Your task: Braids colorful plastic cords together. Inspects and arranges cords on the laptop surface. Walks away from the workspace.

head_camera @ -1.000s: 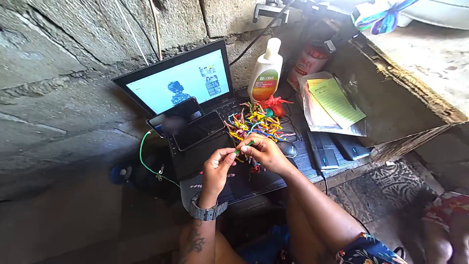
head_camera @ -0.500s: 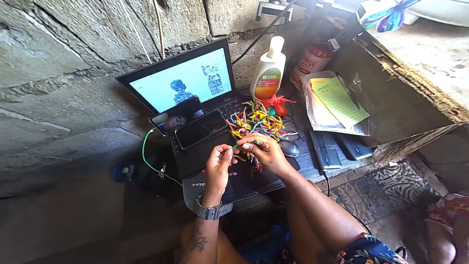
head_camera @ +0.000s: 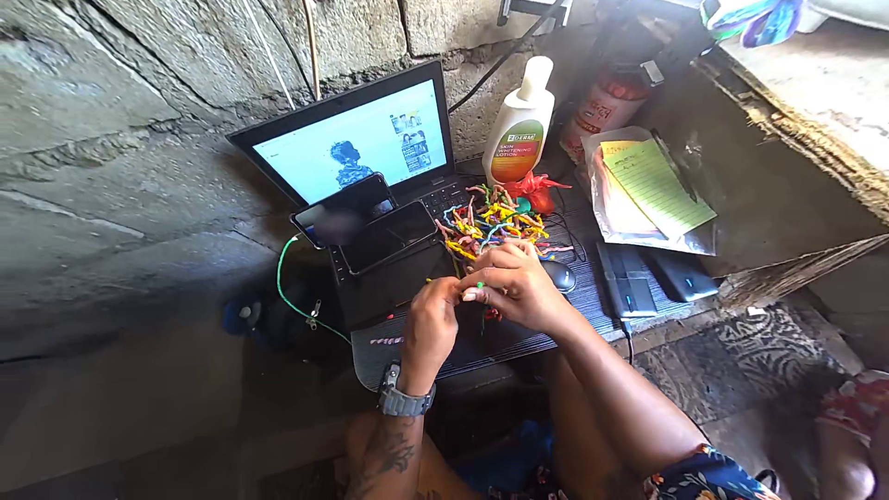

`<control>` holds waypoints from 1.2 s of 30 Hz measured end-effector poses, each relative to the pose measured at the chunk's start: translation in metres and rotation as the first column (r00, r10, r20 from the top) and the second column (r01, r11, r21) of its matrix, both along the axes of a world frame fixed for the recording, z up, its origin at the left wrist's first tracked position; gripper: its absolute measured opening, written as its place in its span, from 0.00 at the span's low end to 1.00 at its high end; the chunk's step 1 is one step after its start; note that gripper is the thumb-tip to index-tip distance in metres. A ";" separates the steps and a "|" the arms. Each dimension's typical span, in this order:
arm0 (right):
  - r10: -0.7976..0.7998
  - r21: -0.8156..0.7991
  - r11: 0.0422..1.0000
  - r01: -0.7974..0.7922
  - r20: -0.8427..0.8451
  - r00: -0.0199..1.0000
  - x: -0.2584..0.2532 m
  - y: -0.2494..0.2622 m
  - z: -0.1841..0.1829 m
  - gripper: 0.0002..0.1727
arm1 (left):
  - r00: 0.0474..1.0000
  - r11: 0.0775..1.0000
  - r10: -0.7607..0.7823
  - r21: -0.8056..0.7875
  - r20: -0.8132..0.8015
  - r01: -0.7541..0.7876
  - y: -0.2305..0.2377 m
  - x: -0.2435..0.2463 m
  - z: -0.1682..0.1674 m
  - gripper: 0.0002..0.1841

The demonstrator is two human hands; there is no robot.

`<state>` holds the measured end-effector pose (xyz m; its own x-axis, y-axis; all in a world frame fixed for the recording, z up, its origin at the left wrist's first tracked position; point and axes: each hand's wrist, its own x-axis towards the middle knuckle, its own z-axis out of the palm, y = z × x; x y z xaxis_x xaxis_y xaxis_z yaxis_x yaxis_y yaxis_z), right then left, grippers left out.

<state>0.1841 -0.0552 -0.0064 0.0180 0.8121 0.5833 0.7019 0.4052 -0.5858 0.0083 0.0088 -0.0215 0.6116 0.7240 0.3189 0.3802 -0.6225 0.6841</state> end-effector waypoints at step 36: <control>-0.164 -0.293 0.956 0.026 -0.457 0.874 -0.016 -0.005 0.010 0.10 | 0.963 0.987 -0.160 0.039 0.216 0.155 0.005 -0.015 0.001 0.12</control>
<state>0.1685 -0.0597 0.0032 0.3200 0.9154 0.2442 0.3405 0.1294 -0.9313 -0.0063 0.0136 -0.0209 0.6313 0.6158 0.4714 0.1192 -0.6777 0.7256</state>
